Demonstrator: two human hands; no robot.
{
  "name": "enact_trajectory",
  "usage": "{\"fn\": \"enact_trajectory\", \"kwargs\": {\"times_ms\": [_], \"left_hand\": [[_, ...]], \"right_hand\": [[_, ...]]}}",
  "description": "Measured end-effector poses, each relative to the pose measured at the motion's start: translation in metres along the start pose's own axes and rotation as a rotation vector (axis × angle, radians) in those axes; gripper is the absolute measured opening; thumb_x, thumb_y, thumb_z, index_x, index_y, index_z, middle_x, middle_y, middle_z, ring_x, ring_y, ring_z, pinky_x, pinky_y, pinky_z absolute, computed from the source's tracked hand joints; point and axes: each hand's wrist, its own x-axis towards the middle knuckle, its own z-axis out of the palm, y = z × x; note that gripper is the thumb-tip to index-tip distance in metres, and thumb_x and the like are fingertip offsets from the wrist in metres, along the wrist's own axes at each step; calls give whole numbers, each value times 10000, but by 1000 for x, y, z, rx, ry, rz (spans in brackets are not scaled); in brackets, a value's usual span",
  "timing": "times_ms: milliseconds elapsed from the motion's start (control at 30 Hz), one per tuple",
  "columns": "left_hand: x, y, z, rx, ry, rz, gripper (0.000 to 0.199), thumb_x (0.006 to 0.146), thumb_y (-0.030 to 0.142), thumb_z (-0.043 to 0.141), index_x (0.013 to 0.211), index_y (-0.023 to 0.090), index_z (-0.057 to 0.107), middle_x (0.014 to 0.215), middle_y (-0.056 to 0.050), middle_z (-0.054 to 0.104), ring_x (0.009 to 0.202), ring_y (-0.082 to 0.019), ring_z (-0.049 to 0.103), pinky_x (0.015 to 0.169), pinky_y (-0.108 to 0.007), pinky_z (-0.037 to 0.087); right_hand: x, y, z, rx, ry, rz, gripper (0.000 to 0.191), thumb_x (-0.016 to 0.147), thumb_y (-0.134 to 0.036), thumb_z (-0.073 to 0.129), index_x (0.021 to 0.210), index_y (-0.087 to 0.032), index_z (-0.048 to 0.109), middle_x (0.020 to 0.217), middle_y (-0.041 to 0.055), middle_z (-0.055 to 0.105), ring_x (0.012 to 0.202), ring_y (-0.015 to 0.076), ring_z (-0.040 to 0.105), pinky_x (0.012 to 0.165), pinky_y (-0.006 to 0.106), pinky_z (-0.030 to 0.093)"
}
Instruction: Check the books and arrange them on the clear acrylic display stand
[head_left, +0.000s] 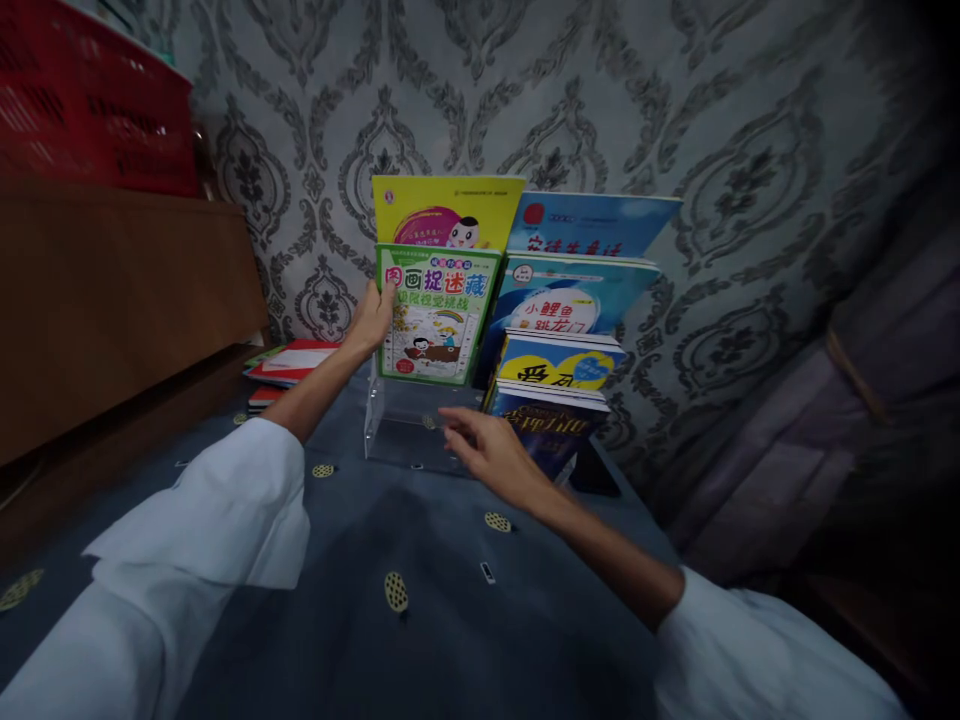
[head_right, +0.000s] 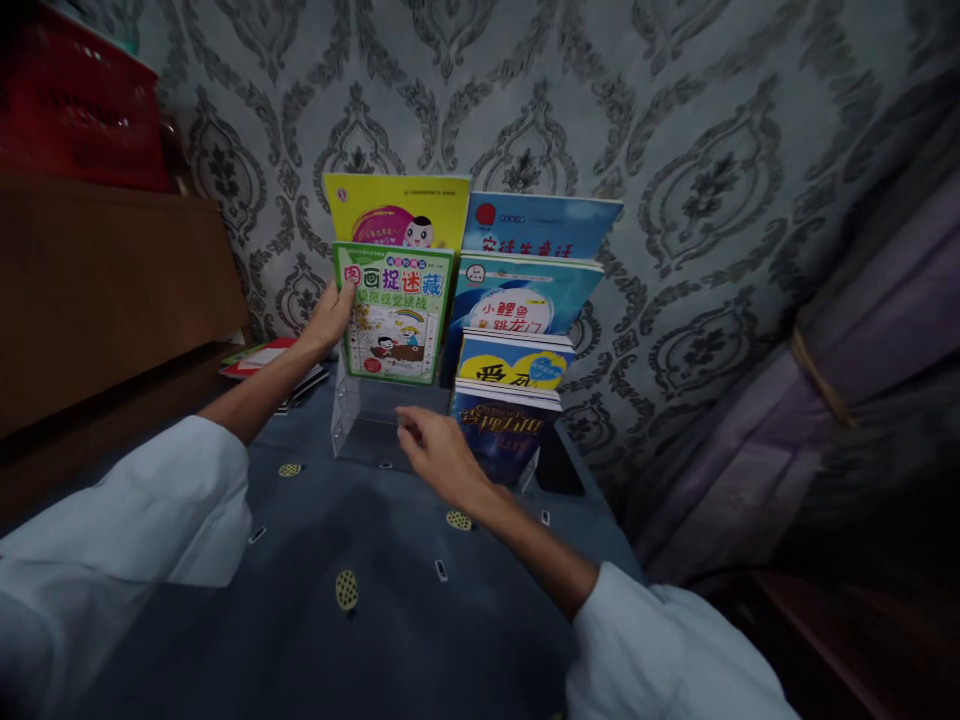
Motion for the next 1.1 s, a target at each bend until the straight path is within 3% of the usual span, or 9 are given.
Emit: {"fn": "enact_trajectory", "kwargs": {"times_ms": [167, 367, 533, 933, 1100], "left_hand": [[-6, 4, -1, -1, 19, -27, 663, 925, 759, 384, 1191, 180, 568, 1305, -175, 616, 1334, -330, 521, 1154, -512, 347], [-12, 11, -4, -10, 12, -66, 576, 952, 686, 439, 1207, 182, 553, 1348, -167, 597, 1346, -321, 511, 1165, -510, 333], [-18, 20, -6, 15, -8, -47, 554, 973, 651, 442, 1263, 186, 521, 1374, -139, 590, 1368, -281, 497, 1174, -444, 330], [-25, 32, -11, 67, -34, -88, 590, 967, 673, 430, 1276, 173, 490, 1371, -167, 589, 1334, -303, 532, 1151, -477, 355], [-29, 37, -10, 38, -11, -84, 568, 957, 665, 472, 1249, 178, 490, 1368, -155, 585, 1342, -293, 524, 1157, -454, 346]], "right_hand": [[-18, 15, 22, 26, -70, 58, 355, 904, -201, 510, 1209, -147, 683, 944, 88, 765, 822, 219, 737, 723, 342, 575], [-35, 31, 32, 58, -122, 127, 376, 916, -235, 495, 1239, -161, 672, 904, 71, 758, 769, 205, 724, 706, 335, 563], [-43, 44, 41, 64, -145, 172, 395, 909, -257, 501, 1247, -152, 678, 923, 87, 767, 826, 224, 727, 752, 348, 553], [-57, 52, 65, 168, -187, 224, 448, 928, -349, 488, 1290, -144, 656, 852, 80, 763, 790, 245, 717, 677, 354, 559], [-64, 52, 72, 214, -192, 240, 449, 928, -357, 490, 1287, -145, 654, 942, 106, 758, 829, 240, 722, 665, 336, 556]]}}
